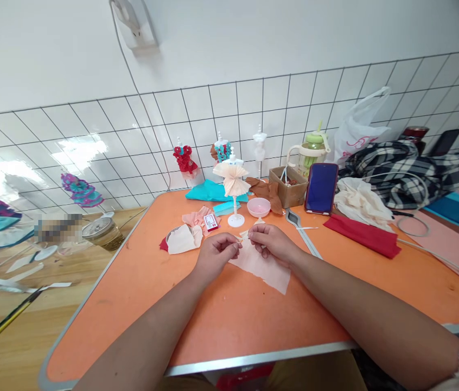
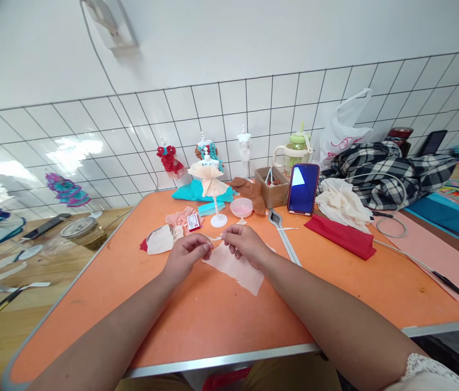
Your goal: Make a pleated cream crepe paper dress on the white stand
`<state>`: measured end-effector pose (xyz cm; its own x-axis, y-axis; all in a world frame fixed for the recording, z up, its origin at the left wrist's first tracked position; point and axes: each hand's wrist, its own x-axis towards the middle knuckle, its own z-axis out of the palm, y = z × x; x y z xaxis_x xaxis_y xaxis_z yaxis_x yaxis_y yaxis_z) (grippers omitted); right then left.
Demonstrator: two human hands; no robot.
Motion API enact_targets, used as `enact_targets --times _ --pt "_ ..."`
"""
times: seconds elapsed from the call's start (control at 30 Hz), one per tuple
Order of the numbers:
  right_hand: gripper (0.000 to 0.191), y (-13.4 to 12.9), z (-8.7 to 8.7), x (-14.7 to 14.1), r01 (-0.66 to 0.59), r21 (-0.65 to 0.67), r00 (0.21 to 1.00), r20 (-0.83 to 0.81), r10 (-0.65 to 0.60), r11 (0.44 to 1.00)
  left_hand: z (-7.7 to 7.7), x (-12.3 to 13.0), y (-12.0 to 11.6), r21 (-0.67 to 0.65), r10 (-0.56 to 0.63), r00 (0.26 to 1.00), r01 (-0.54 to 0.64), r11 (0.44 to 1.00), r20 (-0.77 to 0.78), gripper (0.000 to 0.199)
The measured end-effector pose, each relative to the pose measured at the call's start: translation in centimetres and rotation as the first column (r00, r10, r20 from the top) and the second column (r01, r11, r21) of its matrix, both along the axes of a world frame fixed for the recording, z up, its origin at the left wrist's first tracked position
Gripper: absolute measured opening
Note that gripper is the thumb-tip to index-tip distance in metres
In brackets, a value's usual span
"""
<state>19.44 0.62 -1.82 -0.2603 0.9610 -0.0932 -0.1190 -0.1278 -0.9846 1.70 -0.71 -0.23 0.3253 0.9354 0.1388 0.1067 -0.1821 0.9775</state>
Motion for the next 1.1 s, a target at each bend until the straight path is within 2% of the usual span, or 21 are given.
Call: enact_targets --times 0.13,0.2,0.27,0.33,0.47,0.57,0.73,0.83,0.9,1.0,1.1 --pt "0.013 0.5 -0.2 0.3 0.067 -0.014 0.994 0.088 -0.065 0.998 -0.2 -0.4 0.5 0.077 0.017 1.0 -0.017 0.997 0.006 0.01" --pt "0.012 0.8 -0.5 0.6 0.125 -0.016 0.982 0.147 -0.121 0.992 -0.3 -0.5 0.7 0.09 0.041 0.997 -0.046 0.995 0.066 0.01" --pt "0.012 1.2 -0.8 0.9 0.165 -0.012 0.97 0.183 -0.16 0.986 -0.5 -0.5 1.0 -0.002 0.063 0.982 -0.063 0.998 0.181 0.009" --pt "0.011 1.5 -1.1 1.1 0.188 -0.007 0.964 0.193 -0.183 0.982 -0.5 -0.5 1.1 -0.156 0.091 0.949 -0.045 0.987 0.301 0.008" --pt "0.009 1.6 -1.4 1.1 0.224 -0.001 0.957 0.191 -0.22 0.975 -0.6 -0.2 1.3 -0.389 0.164 0.887 0.019 0.921 0.432 0.009" --pt "0.009 1.8 -1.7 1.1 0.246 0.0 0.953 0.183 -0.241 0.969 -0.8 -0.1 1.4 -0.46 0.215 0.861 0.026 0.887 0.462 0.009" --pt "0.014 2.4 -2.4 1.5 0.269 -0.007 0.951 0.162 -0.264 0.963 -0.8 -0.4 1.7 -0.481 0.279 0.818 -0.002 0.876 0.503 0.01" --pt "0.018 2.2 -2.0 1.5 0.265 -0.006 0.955 0.14 -0.262 0.964 -0.7 -0.9 1.9 -0.496 0.282 0.81 0.011 0.869 0.513 0.01" --pt "0.029 1.7 -1.3 1.3 0.247 0.007 0.966 0.078 -0.247 0.969 -0.7 -1.1 2.0 -0.519 0.286 0.799 0.038 0.854 0.529 0.01" --pt "0.047 1.0 -0.5 0.5 0.132 0.072 0.991 0.001 -0.132 0.989 -0.6 -1.2 1.9 -0.555 0.289 0.767 0.104 0.825 0.574 0.01" --pt "0.048 0.8 -0.6 -0.1 -0.001 0.091 0.996 0.09 -0.007 0.996 -0.6 -1.0 1.7 -0.578 0.26 0.759 0.181 0.796 0.596 0.01"
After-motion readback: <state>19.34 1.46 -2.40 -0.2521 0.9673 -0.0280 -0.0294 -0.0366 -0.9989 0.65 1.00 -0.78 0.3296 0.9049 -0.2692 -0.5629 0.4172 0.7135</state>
